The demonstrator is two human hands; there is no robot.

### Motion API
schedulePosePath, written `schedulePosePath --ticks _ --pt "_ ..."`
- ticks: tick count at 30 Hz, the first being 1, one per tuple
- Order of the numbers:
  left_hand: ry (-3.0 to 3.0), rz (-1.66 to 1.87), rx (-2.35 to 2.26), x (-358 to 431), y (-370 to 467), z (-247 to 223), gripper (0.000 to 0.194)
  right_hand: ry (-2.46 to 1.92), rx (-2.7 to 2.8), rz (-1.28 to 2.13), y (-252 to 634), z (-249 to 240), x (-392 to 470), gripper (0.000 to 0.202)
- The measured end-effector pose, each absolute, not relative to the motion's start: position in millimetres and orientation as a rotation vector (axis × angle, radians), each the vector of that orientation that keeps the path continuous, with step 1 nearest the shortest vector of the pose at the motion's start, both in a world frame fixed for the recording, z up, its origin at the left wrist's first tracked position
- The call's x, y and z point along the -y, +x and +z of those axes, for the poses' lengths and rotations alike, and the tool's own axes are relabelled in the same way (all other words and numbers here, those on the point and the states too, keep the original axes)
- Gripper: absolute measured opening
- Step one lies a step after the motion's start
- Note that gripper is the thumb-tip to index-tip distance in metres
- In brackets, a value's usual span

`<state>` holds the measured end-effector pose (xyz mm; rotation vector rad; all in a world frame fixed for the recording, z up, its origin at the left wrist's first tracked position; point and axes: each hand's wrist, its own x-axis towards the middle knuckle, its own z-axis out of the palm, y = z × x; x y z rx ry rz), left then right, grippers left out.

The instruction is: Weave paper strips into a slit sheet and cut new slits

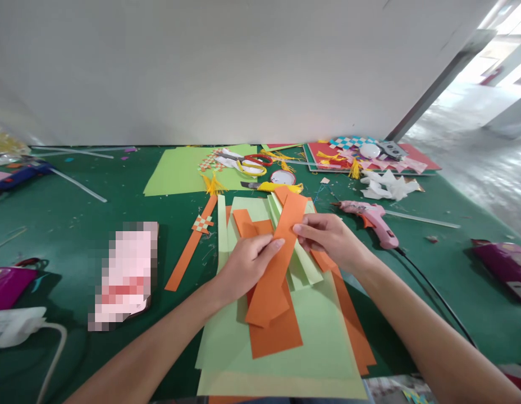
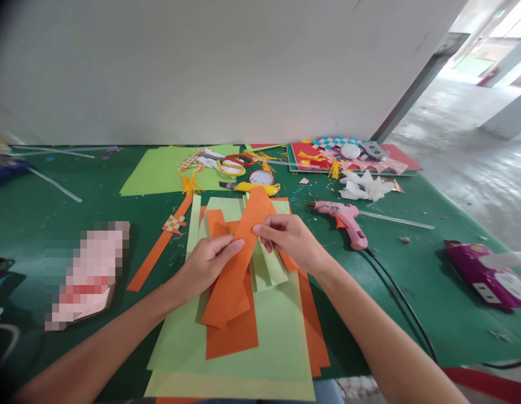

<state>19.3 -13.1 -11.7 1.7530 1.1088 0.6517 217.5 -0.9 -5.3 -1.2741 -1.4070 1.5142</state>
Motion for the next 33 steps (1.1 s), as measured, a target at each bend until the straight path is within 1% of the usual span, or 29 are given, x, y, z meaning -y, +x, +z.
schedulePosePath --ticks 7,13,19,22,26,33 --pt "1.689 0.511 -1.029 16.0 18.9 -11.3 0.045 -1.238 1.379 1.341 226.0 -4.2 -3.2 0.034" --pt "1.698 0.565 -1.063 15.2 18.8 -13.0 0.044 -1.249 1.534 1.489 220.0 -2.9 0.9 0.034" --pt "1.661 0.468 -1.013 15.4 18.3 -16.5 0.041 -1.311 1.398 1.369 220.9 -3.8 -0.7 0.036" --pt "1.687 0.492 -1.027 15.5 18.9 -17.1 0.042 -1.297 1.417 1.414 218.7 -4.2 0.0 0.033" --pt "1.737 0.495 -1.043 14.5 19.6 -18.0 0.045 -1.322 1.426 1.412 212.9 -5.3 3.3 0.037" --pt "1.746 0.494 -1.039 13.8 19.7 -16.7 0.042 -1.386 1.378 1.380 209.1 -6.6 4.3 0.037"
